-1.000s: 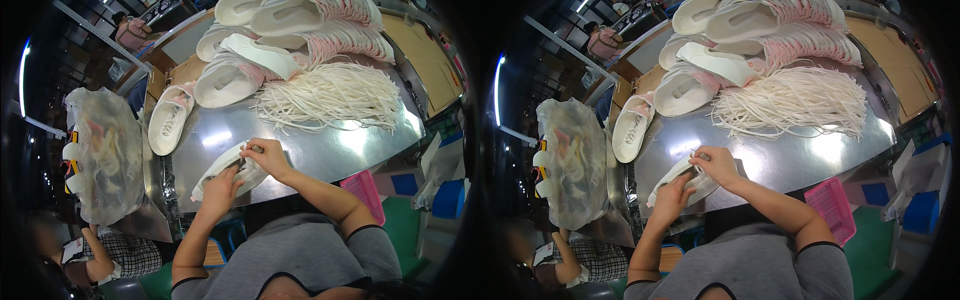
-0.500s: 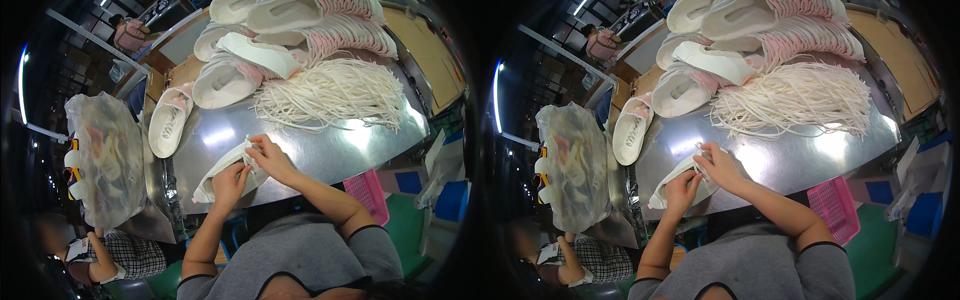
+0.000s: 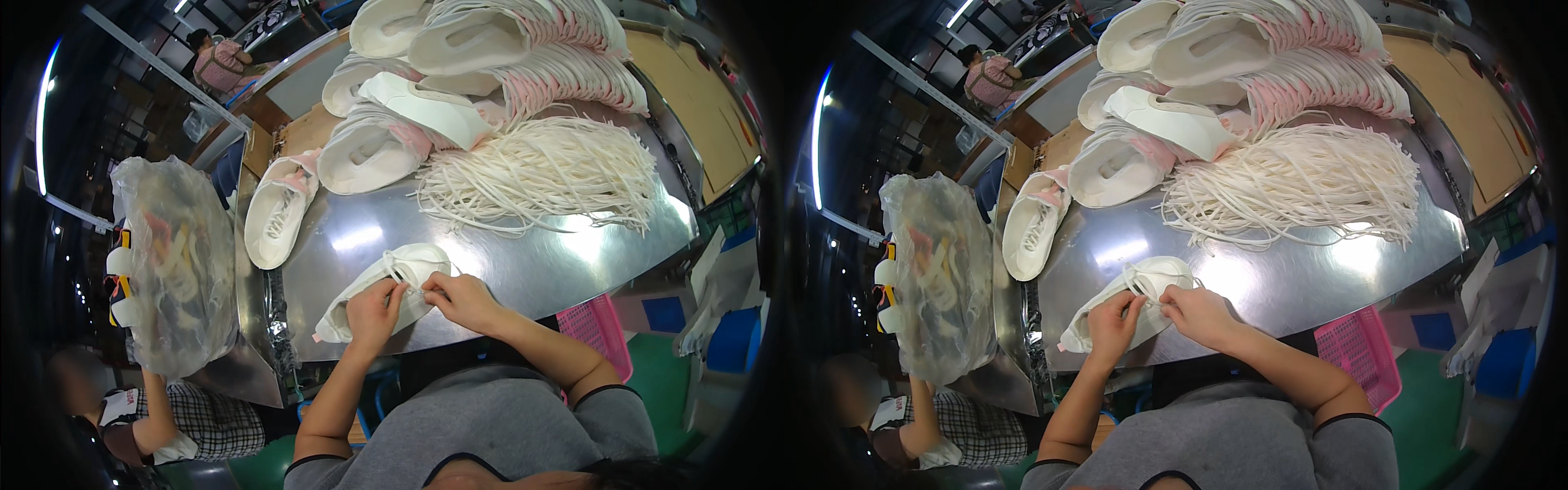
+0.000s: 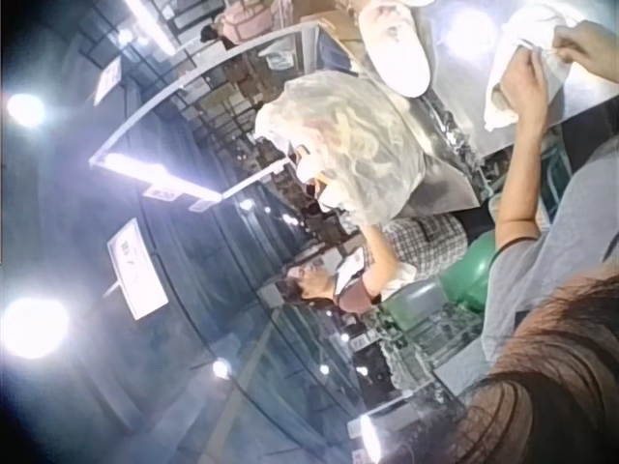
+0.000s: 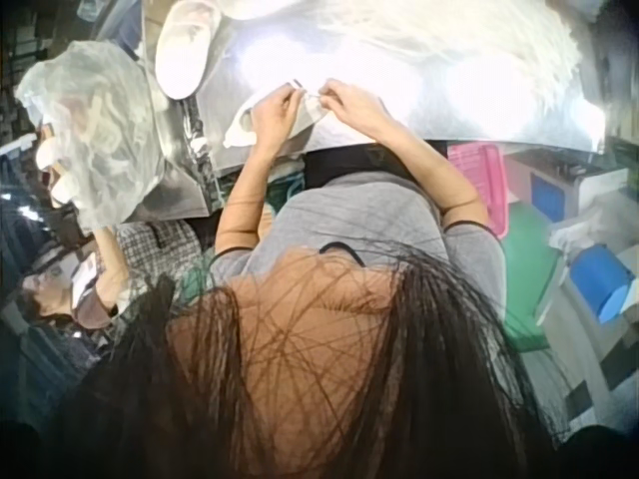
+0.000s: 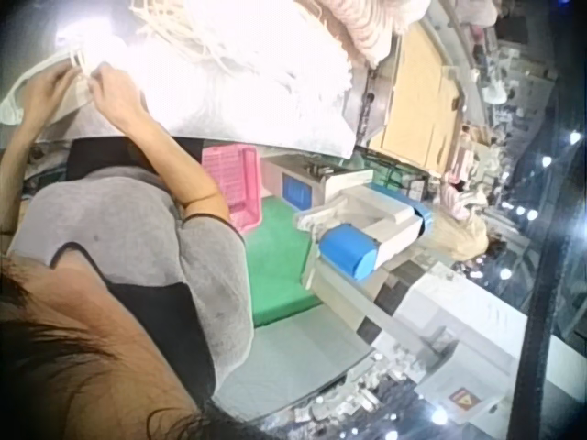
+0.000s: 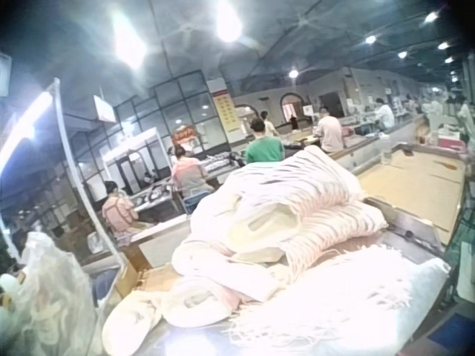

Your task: The person laces white sneakers by hand, threading long white shoelaces through the eyelets of several individual shoes taken from a large stack on the metal table.

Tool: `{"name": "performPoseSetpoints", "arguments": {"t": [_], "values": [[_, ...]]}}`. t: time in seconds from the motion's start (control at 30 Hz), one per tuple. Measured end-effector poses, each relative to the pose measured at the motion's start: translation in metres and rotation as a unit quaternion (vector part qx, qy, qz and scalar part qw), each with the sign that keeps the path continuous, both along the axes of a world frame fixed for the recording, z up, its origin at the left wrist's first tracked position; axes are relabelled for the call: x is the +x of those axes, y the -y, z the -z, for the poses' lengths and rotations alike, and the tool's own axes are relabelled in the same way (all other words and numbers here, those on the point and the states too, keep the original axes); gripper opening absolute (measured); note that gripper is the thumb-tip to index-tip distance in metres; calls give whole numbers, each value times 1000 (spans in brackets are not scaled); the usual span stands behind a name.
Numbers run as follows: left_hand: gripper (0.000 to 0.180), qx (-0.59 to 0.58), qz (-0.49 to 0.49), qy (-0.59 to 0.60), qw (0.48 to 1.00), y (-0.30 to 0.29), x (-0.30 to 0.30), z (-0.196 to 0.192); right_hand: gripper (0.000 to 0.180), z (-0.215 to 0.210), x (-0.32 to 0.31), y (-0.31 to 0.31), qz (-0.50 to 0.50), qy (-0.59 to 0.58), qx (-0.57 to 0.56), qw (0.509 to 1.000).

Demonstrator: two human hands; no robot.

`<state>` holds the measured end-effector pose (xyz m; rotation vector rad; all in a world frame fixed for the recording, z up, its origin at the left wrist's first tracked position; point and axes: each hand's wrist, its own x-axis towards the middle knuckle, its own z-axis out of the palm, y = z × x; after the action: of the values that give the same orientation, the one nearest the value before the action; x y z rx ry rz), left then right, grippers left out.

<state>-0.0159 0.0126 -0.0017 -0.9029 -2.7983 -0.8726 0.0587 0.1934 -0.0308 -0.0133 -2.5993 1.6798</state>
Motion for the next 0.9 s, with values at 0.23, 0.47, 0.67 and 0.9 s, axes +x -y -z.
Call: {"name": "performPoseSetpoints", "arguments": {"t": [0.23,0.47,0.67,0.9], "values": [[18,10,36,106,994,14,-6,-1,16,-6,-8,4,-20,-14,113,993],[29,-39,64,108,991,13,7,-6,19,2,-20,43,-15,-40,217,975],[24,-22,69,16,997,22,14,-8,27,-11,-10,36,-10,-12,192,981],[20,14,129,-108,986,44,30,-8,24,-42,6,-69,127,2,-71,989]]}}
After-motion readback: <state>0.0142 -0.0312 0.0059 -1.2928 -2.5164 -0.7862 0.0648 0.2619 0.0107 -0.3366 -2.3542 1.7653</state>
